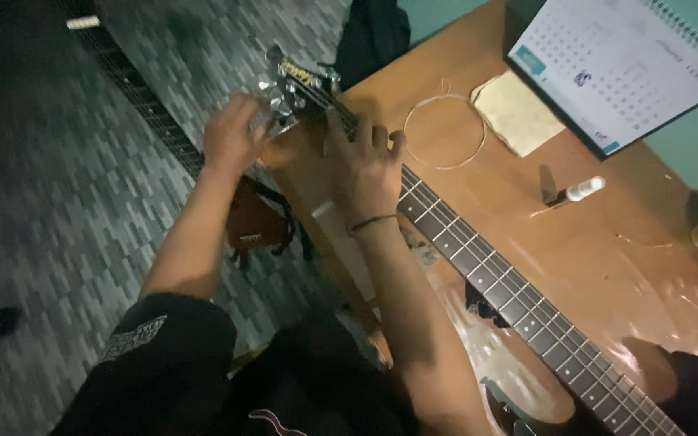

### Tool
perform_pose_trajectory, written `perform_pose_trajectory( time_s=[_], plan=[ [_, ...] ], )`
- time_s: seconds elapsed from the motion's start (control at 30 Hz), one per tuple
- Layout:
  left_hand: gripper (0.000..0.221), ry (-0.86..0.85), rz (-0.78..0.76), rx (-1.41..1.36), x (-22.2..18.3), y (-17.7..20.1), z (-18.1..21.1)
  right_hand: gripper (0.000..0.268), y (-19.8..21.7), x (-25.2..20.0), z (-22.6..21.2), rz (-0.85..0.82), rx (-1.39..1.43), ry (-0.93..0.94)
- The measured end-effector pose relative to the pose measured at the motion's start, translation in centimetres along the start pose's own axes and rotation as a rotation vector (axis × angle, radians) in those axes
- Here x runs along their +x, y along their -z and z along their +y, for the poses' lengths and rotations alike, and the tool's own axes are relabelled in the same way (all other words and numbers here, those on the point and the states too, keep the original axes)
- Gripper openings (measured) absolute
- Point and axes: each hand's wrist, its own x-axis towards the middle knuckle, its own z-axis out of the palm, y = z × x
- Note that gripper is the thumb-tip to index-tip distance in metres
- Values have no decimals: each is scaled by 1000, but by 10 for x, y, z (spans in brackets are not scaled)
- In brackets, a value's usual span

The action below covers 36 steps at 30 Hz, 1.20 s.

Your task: Replacing a string on a bass guitar by threading it through the bridge and winding it onto the tuning peg.

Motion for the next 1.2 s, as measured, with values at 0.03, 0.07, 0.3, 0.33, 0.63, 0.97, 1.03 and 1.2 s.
perform_pose_trajectory(
  time_s=[0.03,0.07,0.3,0.33,0.63,0.97,1.03,1.2],
  plan=[
    [36,9,-9,-4,-4,-4,-4,27,5,-2,-2,-13,3,1],
    [22,-12,1,-14,-1,-9,-9,28,7,0,-3,-58,5,-14],
    [26,488,-33,-530,20,9,38,30,12,5,-5,-117,-22,-32],
    [26,487,-38,-532,23,4,31,30,10,4,-4,-119,-24,-35],
    [15,278,-1,-212,15,13,20,30,6,2,-3,-173,39,-40],
    [54,316,-340,33,30,49,62,33,14,4,-5,-183,25,-27],
    [83,429,-432,-47,31,37,51,32,15,1,-4,-188,31,-41],
    [25,415,11,-220,21,36,39,26,18,4,-2,-90,270,-17]
  ],
)
